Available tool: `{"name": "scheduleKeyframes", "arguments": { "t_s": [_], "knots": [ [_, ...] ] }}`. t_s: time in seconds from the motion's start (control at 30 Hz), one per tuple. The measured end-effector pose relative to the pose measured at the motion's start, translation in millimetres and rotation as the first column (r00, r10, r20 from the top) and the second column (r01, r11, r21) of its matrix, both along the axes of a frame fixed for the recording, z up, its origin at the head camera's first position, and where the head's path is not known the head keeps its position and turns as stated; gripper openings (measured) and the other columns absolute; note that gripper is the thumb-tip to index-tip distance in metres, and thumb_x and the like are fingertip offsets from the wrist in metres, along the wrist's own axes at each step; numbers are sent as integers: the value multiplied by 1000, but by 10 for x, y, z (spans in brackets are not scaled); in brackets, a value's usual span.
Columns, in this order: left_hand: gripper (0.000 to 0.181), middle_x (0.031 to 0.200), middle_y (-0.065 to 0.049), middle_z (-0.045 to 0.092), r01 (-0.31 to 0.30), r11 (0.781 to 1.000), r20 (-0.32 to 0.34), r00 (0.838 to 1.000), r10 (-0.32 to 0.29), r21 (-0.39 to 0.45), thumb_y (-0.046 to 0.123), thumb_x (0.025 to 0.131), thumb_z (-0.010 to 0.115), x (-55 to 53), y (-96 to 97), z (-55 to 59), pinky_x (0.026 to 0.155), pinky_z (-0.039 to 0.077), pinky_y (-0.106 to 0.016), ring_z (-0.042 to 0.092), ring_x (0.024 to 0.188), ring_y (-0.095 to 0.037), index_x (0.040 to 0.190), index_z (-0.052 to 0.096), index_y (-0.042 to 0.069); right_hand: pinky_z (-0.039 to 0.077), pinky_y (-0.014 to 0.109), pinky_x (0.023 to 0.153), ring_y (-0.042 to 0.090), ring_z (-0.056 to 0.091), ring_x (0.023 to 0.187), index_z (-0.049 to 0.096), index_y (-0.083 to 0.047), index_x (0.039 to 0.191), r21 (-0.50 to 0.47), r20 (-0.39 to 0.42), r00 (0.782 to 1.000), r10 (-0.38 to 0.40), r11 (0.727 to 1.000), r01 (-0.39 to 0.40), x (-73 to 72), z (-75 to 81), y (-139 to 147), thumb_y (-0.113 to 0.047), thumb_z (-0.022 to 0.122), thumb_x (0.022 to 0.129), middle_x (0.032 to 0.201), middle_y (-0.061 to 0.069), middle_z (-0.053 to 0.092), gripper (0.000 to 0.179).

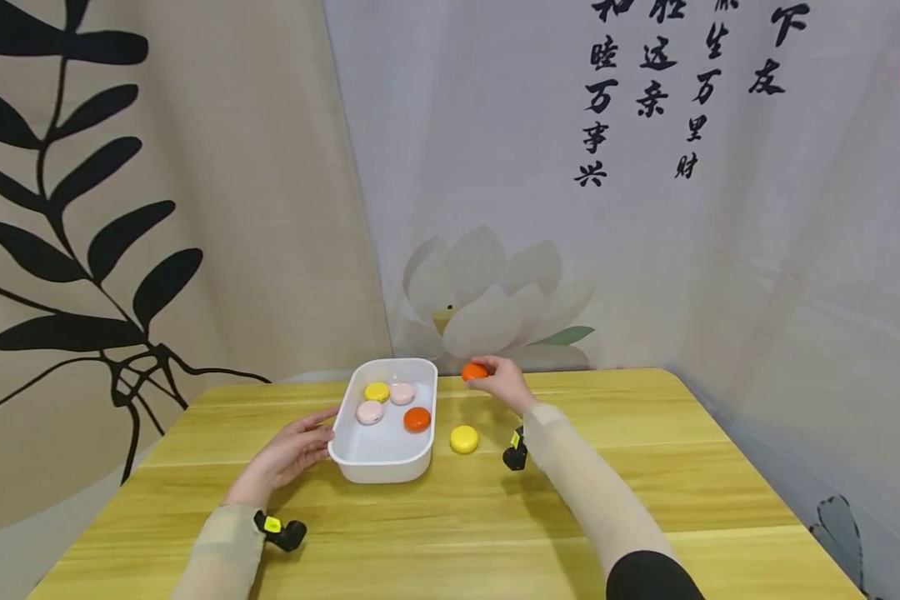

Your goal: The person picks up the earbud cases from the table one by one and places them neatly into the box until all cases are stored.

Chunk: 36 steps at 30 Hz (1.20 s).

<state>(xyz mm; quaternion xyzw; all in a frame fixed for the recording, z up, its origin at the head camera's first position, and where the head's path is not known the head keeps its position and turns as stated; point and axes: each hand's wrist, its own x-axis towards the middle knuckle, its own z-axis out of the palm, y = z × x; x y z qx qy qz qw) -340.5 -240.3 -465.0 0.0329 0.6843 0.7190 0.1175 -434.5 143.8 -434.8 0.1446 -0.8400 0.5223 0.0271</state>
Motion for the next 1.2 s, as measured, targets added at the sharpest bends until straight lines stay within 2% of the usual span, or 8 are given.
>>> {"name": "scheduleKeyframes", "arguments": {
  "t_s": [0.33, 0.53, 0.8, 1.0, 1.2],
  "knots": [
    [57, 113, -21, 56, 0, 1000, -7, 1000, 0, -10, 3, 97, 54, 8, 9, 25, 76, 55, -26, 61, 81, -16, 149, 32, 1, 50, 38, 91, 29, 59, 107, 57, 1, 132, -16, -4, 1000, 10, 1000, -10, -32, 38, 0, -13, 77, 83, 123, 16, 62, 55],
    [56, 114, -22, 55, 6, 1000, -17, 1000, -6, -2, 3, 97, 55, -20, 6, 12, 76, 55, -27, 61, 82, -17, 149, 33, 1, 49, 39, 93, 30, 58, 110, 55, 1, 134, -21, 10, 1000, 21, 1000, -21, -50, 65, -37, -14, 76, 84, 126, 16, 60, 56],
    [57, 116, -23, 54, -7, 1000, -5, 1000, 7, 8, 3, 96, 56, -9, 4, -10, 74, 55, -24, 61, 80, -15, 149, 34, 2, 50, 37, 90, 29, 58, 107, 56, 1, 134, -24, 8, 1000, 31, 999, -30, -95, 80, -80, -14, 76, 83, 122, 16, 62, 56],
    [55, 117, -24, 53, -16, 1000, -4, 1000, 16, 3, 3, 97, 55, -22, 10, -4, 75, 55, -26, 61, 80, -16, 148, 35, 2, 51, 37, 90, 28, 59, 106, 56, 1, 134, 0, -2, 1000, 27, 1000, -27, -76, 147, -104, -14, 76, 84, 123, 15, 62, 56],
    [57, 113, -22, 54, 2, 1000, -12, 1000, -2, 1, 4, 96, 56, -17, -6, -19, 74, 55, -25, 61, 78, -15, 149, 33, 1, 51, 36, 89, 26, 59, 105, 56, -1, 134, -1, 1, 999, 35, 999, -35, -43, 194, -135, -14, 76, 84, 123, 14, 62, 56]
  ]
}}
